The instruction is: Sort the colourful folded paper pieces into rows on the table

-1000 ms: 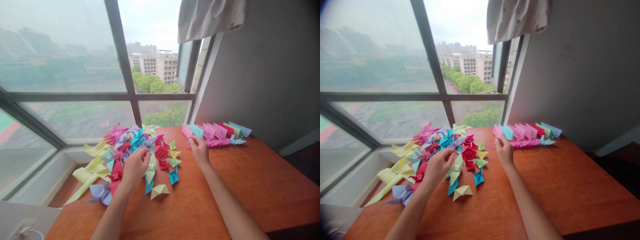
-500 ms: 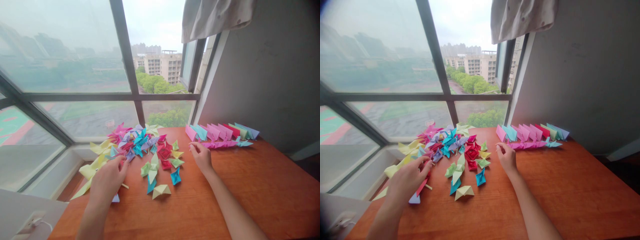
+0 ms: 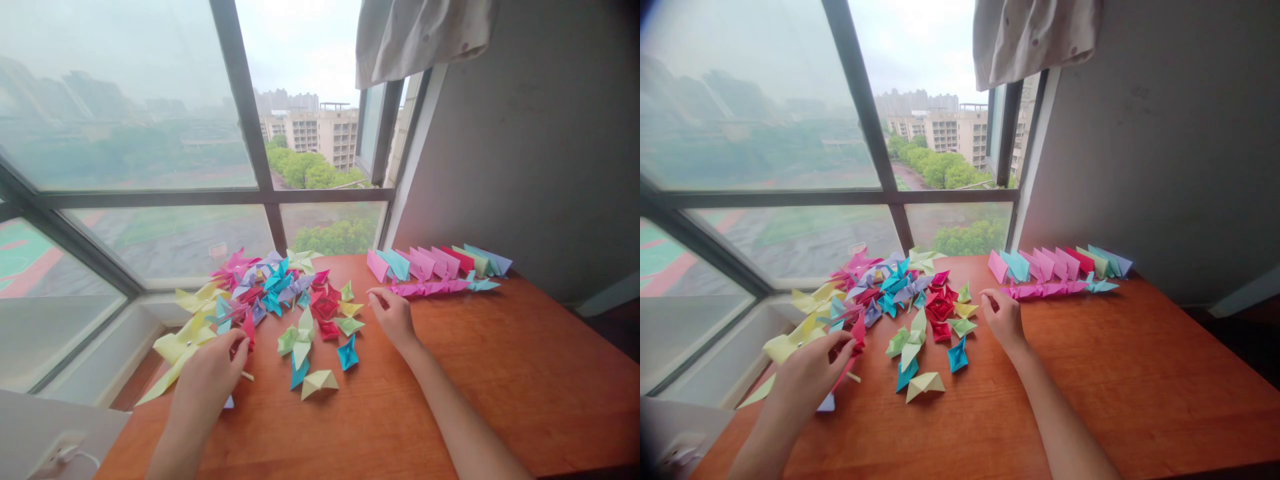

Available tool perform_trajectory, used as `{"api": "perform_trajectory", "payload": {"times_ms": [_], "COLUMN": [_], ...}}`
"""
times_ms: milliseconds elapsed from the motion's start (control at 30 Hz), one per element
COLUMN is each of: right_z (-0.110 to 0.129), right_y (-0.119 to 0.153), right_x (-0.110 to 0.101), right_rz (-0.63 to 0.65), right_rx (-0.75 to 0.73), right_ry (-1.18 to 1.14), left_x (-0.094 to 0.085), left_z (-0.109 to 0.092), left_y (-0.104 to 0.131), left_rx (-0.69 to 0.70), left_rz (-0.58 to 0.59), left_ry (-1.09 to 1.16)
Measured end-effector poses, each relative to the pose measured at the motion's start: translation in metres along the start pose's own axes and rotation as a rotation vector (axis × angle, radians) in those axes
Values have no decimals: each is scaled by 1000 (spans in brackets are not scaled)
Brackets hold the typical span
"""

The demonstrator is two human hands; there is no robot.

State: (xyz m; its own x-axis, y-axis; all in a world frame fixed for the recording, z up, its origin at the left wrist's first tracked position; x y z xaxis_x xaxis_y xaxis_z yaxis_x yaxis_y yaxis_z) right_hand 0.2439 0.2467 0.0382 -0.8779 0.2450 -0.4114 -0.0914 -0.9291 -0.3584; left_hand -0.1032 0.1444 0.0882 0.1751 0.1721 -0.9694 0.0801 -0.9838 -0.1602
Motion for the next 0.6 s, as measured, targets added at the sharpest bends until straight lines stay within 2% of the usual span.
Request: {"api": "perform_trajectory", "payload": {"times_ms": [100, 200, 300, 400, 500, 600], "right_z": [6, 13, 23, 31, 26, 16], "right_y": [4, 11, 23, 31, 30, 25], "right_x": [6, 21, 41, 52, 54, 48], "right_rz": [47, 181, 369, 472, 436, 311], "right_rx": [17, 65, 98, 90, 137, 209], "right_ry": [-59, -209, -375, -459, -491, -499], "left_x": [-13, -23, -21, -9, 2, 11], "left_z": [-26, -75, -126, -165, -184, -189], "left_y": [0, 0, -1, -2, -3, -3], "left_rx": [120, 357, 588, 757, 843, 869], "left_rz": [-136, -243, -244, -187, -149, -120], "left_ry": [122, 244, 299, 276, 228, 234]}}
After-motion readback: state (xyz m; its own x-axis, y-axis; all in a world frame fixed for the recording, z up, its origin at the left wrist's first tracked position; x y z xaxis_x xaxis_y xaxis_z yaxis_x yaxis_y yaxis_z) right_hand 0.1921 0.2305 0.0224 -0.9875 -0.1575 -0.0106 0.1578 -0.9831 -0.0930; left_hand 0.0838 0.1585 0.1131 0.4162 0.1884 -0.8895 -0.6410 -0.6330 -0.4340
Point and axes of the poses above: each hand's wrist, its own y-axis away from the middle knuckle, its own x-axis out of the palm, z = x × y, the point moved 9 cm from there along -y, towards the middle knuckle, and after that the axes turned 5 degrees about x, right-handed, at the moved point
